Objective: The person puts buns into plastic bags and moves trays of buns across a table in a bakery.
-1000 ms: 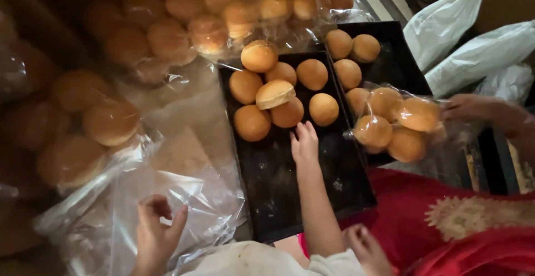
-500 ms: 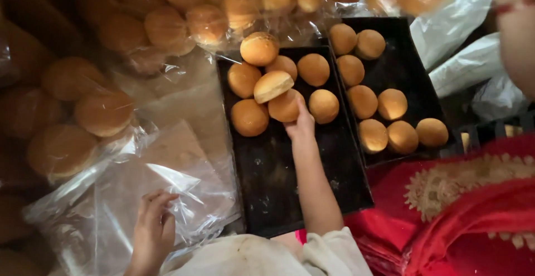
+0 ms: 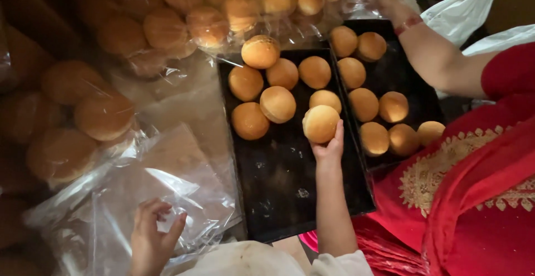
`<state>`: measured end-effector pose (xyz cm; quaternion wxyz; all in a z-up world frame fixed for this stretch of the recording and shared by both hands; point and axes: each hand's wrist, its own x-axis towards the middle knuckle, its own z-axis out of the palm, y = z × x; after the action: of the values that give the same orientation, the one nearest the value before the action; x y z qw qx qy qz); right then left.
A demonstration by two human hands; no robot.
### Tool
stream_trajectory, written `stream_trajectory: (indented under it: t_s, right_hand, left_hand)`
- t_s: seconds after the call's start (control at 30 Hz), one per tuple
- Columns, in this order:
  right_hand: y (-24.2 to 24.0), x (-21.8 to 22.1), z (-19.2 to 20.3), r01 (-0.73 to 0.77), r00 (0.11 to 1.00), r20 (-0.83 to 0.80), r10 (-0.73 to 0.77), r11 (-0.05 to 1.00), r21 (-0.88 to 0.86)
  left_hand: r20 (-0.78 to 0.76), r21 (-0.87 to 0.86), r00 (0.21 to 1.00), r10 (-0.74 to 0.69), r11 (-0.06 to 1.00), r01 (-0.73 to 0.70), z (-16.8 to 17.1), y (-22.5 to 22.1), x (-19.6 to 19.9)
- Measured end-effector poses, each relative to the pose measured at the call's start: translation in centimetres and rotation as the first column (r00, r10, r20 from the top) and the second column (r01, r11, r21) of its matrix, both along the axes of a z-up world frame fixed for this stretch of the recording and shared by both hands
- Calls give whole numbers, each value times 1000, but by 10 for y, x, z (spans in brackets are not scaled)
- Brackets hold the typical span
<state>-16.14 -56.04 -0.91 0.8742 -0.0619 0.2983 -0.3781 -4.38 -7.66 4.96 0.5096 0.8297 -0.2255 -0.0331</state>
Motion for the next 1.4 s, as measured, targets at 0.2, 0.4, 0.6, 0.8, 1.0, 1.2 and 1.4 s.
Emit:
stream_trajectory:
  t_s: [0.2,0.4,0.6,0.8,1.0,1.2,1.4]
  right_hand:
    - [-12,9,-21,-116,936,-349,-53,888,-446]
    - [-21,23,8,-166,819,-567,-89,909,-382]
    - [-50,11,-13,-406,893,-415,171,704,-583]
    - [-10,-17,3,-311,940,-327,92,624,-717]
    - [109,-59,87,-306,946,-215,243,442,-843]
    - [201,-86,87,-432,874,-286,394,357,-828]
    - [225,-54,119,-587,647,-555,523,-123,-800]
  left_hand:
    - [-7,56,1000,3,998,-3,6,0,-5]
    - [-10,51,999,33,998,-33,13,3,-5]
    - [-170,192,985,-31,979,63,27,-3,-5]
    - [-87,265,980,-177,945,194,46,-1,16]
    - [5,354,934,-357,874,332,105,-11,49]
    - [448,497,597,-666,740,453,163,-27,71]
    - [592,615,375,-713,701,361,226,-50,73]
